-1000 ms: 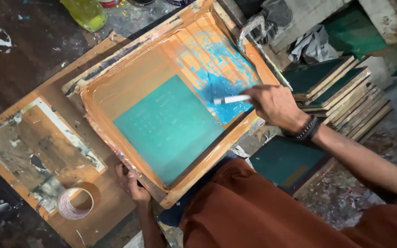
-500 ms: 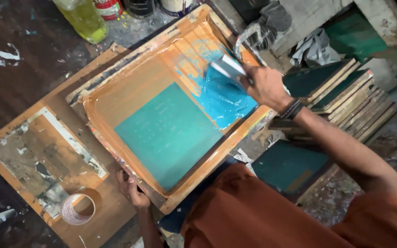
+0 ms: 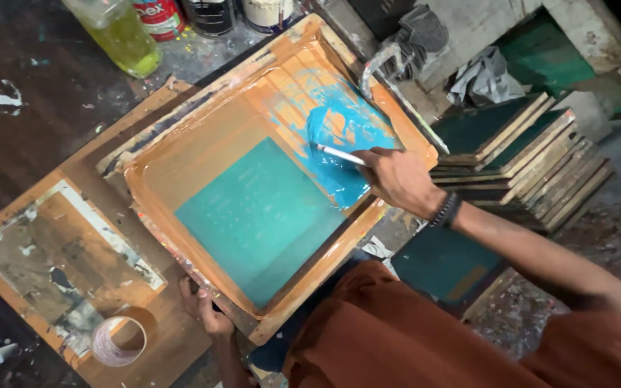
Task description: The person scoops blue ink from a container onto a screen printing frame using a metal spatula. They then use a squeegee to spread the ink across the screen mesh, repeatedly adding more ink and spreading it to cover the surface.
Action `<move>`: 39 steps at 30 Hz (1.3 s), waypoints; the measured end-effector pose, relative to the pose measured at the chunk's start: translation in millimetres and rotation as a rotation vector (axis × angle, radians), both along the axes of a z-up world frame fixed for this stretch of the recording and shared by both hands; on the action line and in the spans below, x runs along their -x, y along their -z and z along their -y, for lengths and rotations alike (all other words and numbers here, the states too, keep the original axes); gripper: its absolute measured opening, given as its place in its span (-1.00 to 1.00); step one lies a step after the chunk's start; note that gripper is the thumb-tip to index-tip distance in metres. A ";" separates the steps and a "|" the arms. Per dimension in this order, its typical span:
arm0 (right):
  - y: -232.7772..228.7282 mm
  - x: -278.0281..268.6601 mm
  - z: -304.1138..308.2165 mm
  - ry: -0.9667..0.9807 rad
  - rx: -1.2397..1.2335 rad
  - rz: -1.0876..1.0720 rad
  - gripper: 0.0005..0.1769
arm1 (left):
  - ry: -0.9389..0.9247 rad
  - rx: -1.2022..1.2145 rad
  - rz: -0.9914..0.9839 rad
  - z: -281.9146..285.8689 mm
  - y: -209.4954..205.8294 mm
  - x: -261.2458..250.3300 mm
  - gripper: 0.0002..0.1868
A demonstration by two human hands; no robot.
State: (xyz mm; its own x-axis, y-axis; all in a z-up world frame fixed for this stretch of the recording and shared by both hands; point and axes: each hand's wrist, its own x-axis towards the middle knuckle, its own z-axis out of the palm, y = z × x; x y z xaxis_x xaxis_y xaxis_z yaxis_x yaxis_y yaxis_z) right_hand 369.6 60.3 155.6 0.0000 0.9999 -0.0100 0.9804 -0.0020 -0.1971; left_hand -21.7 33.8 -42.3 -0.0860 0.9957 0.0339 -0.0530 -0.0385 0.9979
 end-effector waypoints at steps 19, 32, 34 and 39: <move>2.2 -35.6 -63.3 0.176 0.012 -0.062 -0.71 | -0.033 0.000 0.015 -7.9 -18.4 -3.5 -0.52; 50.4 -37.7 -115.3 -0.017 -0.173 0.013 -0.82 | -0.028 -0.231 -0.333 -0.1 -2.6 0.5 -0.59; 43.6 -27.7 -119.8 -0.248 -0.223 -0.003 -0.66 | 0.039 -0.035 0.007 -6.7 -28.4 -7.0 -0.62; 50.2 -49.5 -94.5 -0.443 -0.075 0.175 -0.59 | -0.004 0.034 0.203 -3.3 -12.4 -6.5 -0.60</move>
State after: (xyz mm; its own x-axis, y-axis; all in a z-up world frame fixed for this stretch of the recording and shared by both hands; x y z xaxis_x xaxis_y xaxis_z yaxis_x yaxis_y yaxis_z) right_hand 419.1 154.8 105.4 -0.4305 0.9023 0.0240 0.9023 0.4309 -0.0127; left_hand -15.2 37.0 -29.9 -0.0914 0.9956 -0.0183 -0.2526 -0.0054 0.9676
